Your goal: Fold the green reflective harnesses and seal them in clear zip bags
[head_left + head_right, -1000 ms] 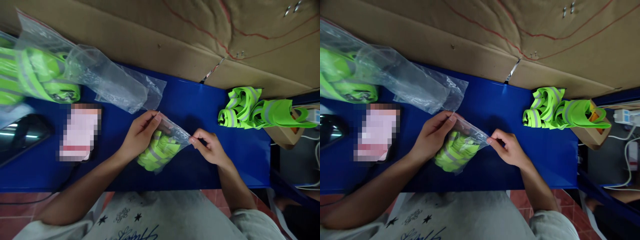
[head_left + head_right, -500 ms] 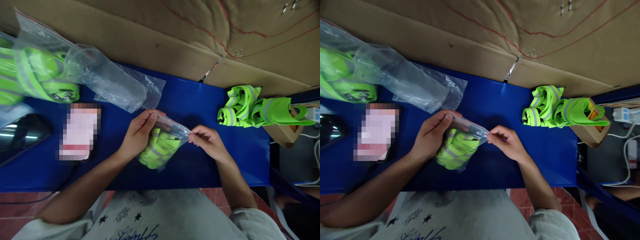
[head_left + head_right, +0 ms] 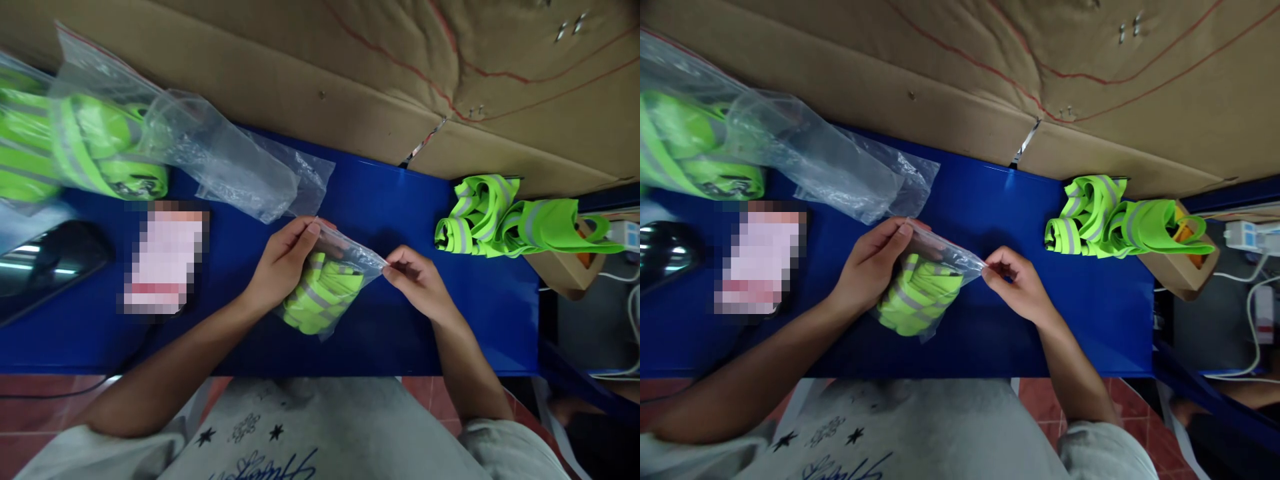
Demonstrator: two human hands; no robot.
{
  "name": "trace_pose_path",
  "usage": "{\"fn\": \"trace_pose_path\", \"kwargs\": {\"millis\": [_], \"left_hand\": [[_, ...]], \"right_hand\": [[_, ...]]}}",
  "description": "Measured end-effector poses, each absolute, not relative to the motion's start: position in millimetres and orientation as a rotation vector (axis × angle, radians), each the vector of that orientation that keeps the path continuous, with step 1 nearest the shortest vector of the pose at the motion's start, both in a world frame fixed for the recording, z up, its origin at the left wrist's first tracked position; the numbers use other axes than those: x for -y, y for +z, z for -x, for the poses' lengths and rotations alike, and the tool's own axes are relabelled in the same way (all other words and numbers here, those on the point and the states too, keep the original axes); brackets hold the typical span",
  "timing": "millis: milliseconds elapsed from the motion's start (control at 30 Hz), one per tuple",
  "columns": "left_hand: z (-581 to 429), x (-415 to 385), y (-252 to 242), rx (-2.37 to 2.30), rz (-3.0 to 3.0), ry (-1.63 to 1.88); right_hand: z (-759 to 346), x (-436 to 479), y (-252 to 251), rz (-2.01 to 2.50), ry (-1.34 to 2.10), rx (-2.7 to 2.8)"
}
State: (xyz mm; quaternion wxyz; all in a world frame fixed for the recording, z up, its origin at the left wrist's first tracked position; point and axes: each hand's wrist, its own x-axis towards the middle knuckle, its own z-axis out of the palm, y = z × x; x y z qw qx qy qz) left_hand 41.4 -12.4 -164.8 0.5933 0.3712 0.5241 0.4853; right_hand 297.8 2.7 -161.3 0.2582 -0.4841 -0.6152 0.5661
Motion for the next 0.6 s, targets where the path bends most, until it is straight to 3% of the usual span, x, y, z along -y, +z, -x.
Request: {"fn": "trace_pose_path", "kwargs": {"millis": [600], "left_hand": [[-46,15,-166,-1.19,-1.0,1.128]], "right_hand": [[-285,7,-168,1.282,1.504,1.615]]}}
